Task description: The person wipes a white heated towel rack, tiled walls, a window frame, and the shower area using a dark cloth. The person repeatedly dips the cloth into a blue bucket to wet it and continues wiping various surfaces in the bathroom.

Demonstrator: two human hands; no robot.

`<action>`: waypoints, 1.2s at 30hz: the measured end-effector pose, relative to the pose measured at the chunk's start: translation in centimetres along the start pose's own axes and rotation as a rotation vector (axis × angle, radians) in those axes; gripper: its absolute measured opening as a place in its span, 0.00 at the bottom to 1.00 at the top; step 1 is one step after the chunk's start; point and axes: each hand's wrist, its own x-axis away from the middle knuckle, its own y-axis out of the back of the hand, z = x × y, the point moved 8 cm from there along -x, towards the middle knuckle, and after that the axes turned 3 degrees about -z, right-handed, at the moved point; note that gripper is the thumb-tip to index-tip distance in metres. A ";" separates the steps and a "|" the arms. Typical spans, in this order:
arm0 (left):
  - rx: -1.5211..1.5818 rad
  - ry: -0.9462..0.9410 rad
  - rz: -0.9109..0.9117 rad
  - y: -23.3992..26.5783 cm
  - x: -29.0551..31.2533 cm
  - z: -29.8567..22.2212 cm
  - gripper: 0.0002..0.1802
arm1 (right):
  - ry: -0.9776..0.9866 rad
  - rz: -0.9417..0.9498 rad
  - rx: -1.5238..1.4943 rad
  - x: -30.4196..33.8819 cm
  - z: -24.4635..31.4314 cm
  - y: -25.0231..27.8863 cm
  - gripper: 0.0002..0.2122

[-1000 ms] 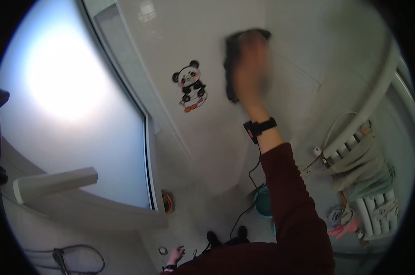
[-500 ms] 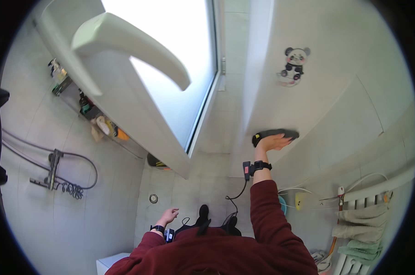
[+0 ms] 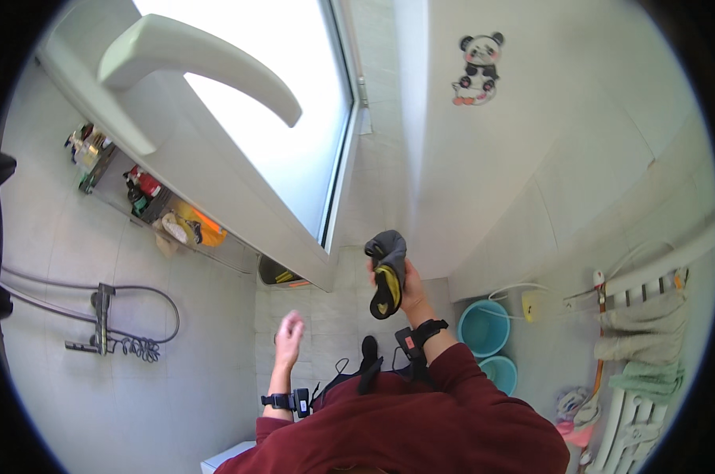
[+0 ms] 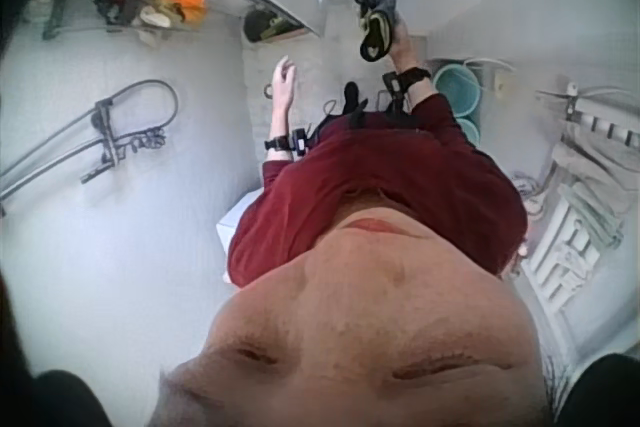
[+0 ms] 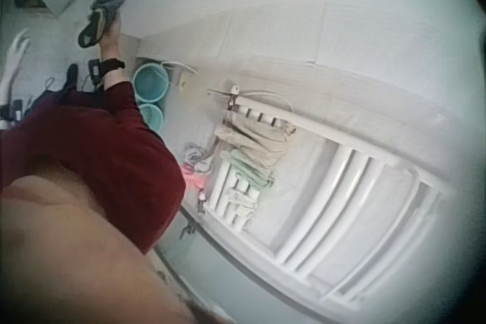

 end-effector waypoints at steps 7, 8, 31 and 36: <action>0.128 -0.892 -0.472 3.7 2.8 -33.7 0.52 | 0.358 0.116 0.688 -0.6 10.9 -0.3 0.13; 0.068 -0.983 -0.471 2.8 2.6 -36.7 0.53 | 0.342 0.107 0.704 -1.0 11.6 -0.2 0.13; 0.269 -0.903 -0.569 9.7 -7.7 -33.3 0.30 | 0.647 -0.141 -0.215 -17.6 15.9 -12.8 0.24; 0.284 -0.880 -0.565 11.8 -9.7 -32.8 0.30 | 0.805 -0.195 -0.099 -21.8 14.1 -14.7 0.26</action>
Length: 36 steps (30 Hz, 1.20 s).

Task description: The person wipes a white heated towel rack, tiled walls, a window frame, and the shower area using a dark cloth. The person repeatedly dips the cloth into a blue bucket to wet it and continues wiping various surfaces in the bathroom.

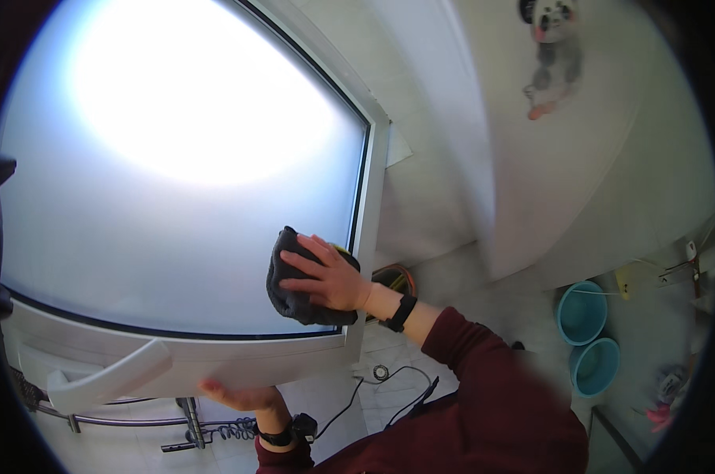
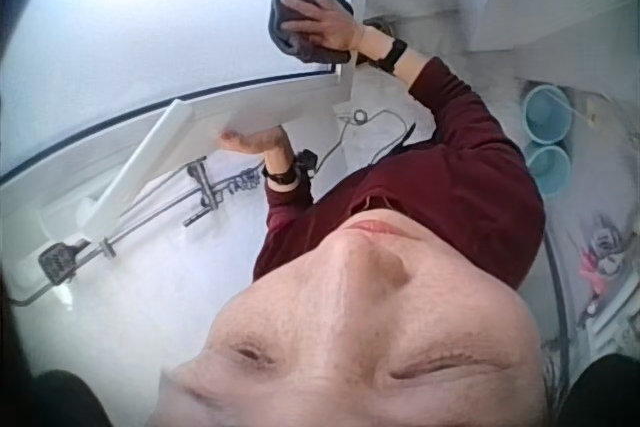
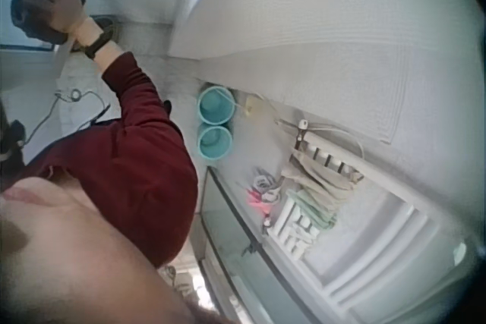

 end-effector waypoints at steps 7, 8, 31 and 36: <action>-0.088 0.069 -0.217 4.0 -2.1 1.5 0.39 | 0.094 0.046 0.090 -3.3 -7.9 0.3 0.22; -0.096 0.029 -0.236 5.9 -1.6 0.5 0.39 | 0.127 0.025 0.086 -3.7 -7.5 0.5 0.22; 0.102 -0.089 -0.322 25.1 10.7 -11.8 0.41 | -0.441 -0.460 0.118 0.2 1.5 6.6 0.27; 0.121 0.027 -0.496 23.7 11.6 -11.1 0.43 | -0.676 -0.445 0.001 3.7 8.1 1.7 0.28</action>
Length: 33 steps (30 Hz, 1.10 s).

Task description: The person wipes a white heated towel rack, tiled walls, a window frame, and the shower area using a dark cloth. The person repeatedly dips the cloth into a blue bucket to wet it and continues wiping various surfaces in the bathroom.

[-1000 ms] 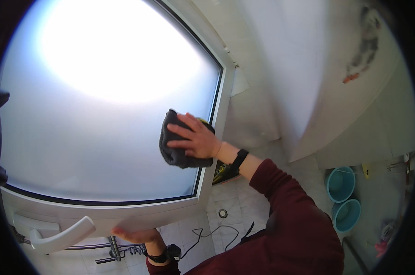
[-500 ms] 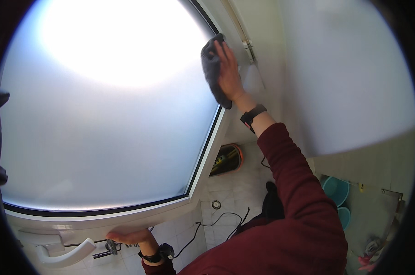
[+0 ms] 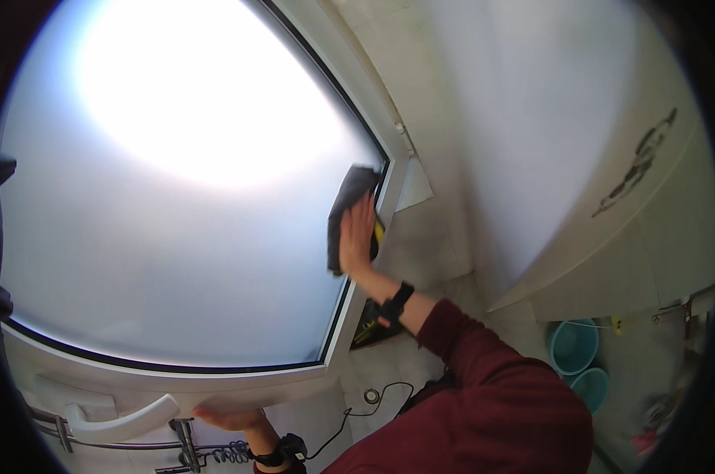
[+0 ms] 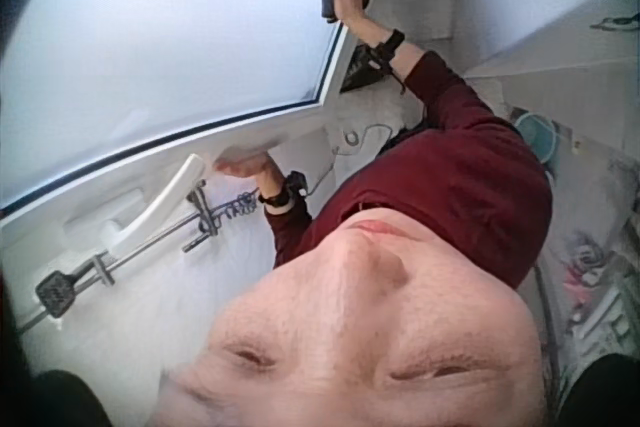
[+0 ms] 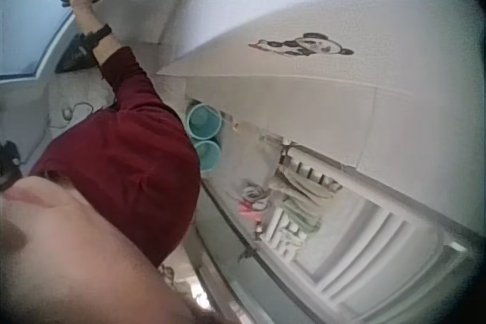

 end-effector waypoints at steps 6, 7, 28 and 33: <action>0.155 0.083 -0.035 0.6 -0.8 1.9 0.37 | 0.364 0.181 -0.036 12.7 10.7 -0.7 0.33; 0.188 0.087 0.002 0.6 -1.2 2.4 0.36 | 0.403 0.222 -0.072 14.0 12.2 -0.9 0.33; 0.223 -0.056 0.510 -1.5 -1.9 4.3 0.39 | 0.990 0.058 -0.042 -17.2 23.3 -3.7 0.29; 0.235 -0.060 0.511 0.1 -2.5 5.0 0.38 | 0.923 -0.052 -0.076 -23.2 20.2 -2.1 0.23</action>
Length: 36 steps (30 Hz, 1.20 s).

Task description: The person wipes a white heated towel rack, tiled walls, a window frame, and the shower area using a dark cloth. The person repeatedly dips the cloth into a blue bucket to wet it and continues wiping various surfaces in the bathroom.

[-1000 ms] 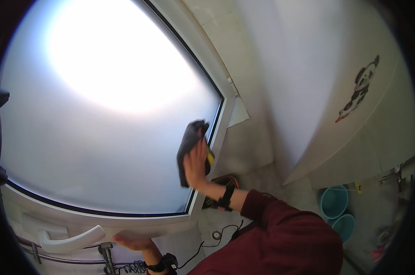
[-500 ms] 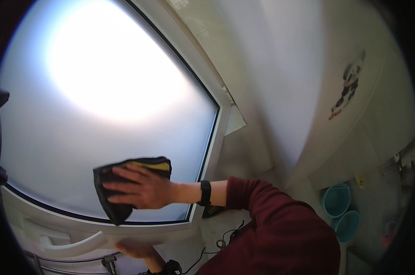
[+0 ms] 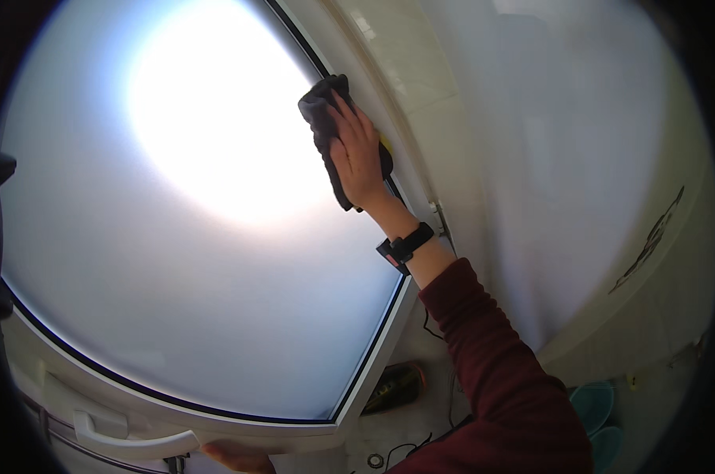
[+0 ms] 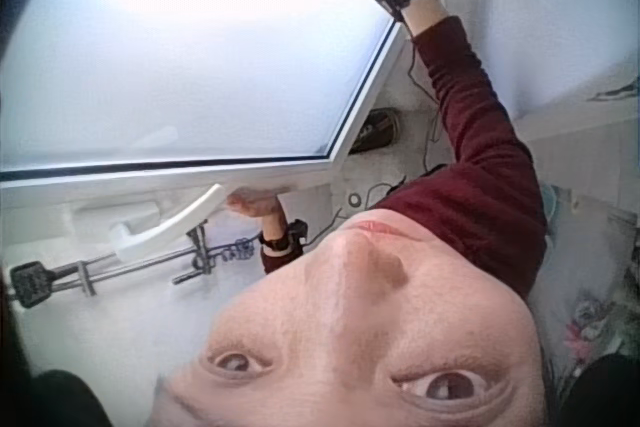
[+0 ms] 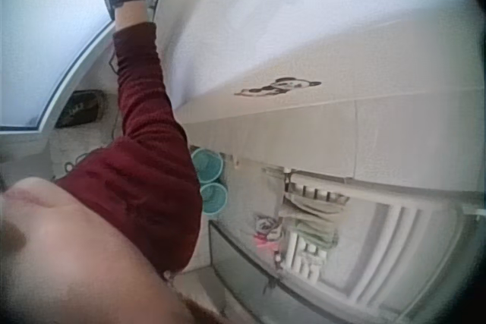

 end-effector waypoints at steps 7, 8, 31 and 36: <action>-0.056 0.007 -0.145 0.9 -0.3 0.8 0.34 | -0.183 -0.022 0.069 6.6 -3.1 0.9 0.22; -0.181 -0.031 -0.192 0.9 -0.1 0.4 0.33 | -0.241 -0.038 0.089 8.6 -2.4 1.4 0.23; -0.156 -0.239 -0.018 -13.2 0.8 -8.3 0.32 | -1.037 0.309 0.346 34.1 22.8 18.6 0.19; -0.054 -0.252 -0.129 -16.9 1.9 -6.4 0.33 | -1.292 0.396 0.501 36.7 21.7 28.1 0.20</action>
